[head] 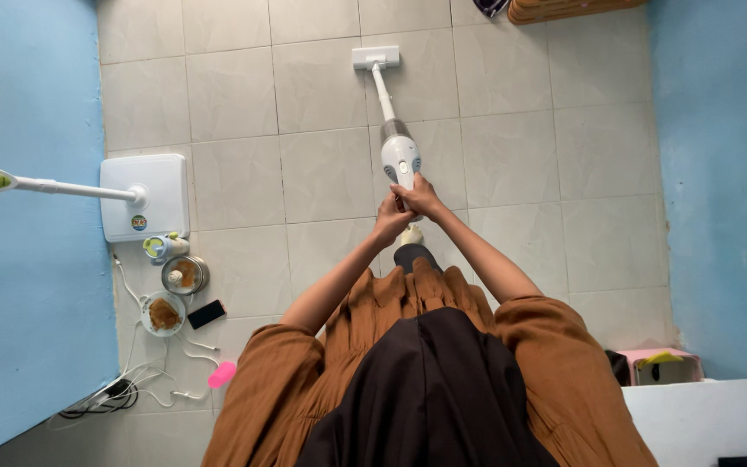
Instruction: The person vacuums the tiled floor using a handheld vacuum cleaner, moving the cleaner back and forth across different sections of the room.
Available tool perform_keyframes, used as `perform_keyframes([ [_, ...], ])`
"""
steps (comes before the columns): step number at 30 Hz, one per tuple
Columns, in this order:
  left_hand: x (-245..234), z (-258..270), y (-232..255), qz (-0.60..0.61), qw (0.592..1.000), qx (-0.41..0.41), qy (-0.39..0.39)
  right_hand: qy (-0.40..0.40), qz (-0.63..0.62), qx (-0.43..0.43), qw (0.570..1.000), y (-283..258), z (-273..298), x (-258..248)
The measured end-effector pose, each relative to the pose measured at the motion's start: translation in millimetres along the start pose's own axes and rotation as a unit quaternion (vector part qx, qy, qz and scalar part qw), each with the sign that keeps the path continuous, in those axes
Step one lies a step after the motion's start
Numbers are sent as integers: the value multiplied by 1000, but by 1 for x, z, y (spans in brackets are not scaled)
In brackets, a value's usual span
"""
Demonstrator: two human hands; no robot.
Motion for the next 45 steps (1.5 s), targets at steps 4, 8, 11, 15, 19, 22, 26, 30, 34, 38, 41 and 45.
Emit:
perform_keyframes([
  [4, -14, 68, 11, -3, 1000, 18, -3, -10, 31, 4, 999, -6, 55, 32],
  [8, -36, 130, 17, -68, 997, -6, 27, -22, 58, -6, 998, -19, 103, 65],
  [11, -46, 165, 22, -83, 996, -9, 40, -46, 55, 2, 997, -32, 134, 82],
  [15, -68, 195, 26, -122, 991, -19, 55, -60, 52, 18, 997, -45, 158, 109],
  [19, -96, 200, 17, -70, 996, -15, 50, -22, 34, -7, 999, -41, 156, 143],
  [22, -119, 191, 9, -76, 997, -5, 11, 18, 47, 2, 999, -47, 154, 161],
  [26, -136, 175, 7, -46, 997, 0, -58, 28, 24, 69, 997, -74, 163, 160],
  [30, -137, 140, 19, -23, 995, -6, -102, 40, 0, 96, 995, -90, 141, 145],
  [34, -133, 84, 32, -71, 990, -33, -114, 82, 12, 83, 993, -73, 84, 132],
  [38, -126, 26, 59, -102, 984, -33, -144, 106, -3, 96, 990, -64, 22, 112],
  [41, -116, -20, 78, -87, 983, -36, -156, 120, -4, 86, 989, -68, -22, 89],
  [45, -95, -87, 88, -75, 986, -23, -146, 88, -16, 103, 991, -76, -81, 46],
])
Point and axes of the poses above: each hand's wrist, its own z-axis away from the middle knuckle, its own x-axis out of the palm, y = z × x, the point moved 5 cm from there along -z, towards the middle knuckle, and after that the axes turned 3 degrees about y, right-handed, at the moved point
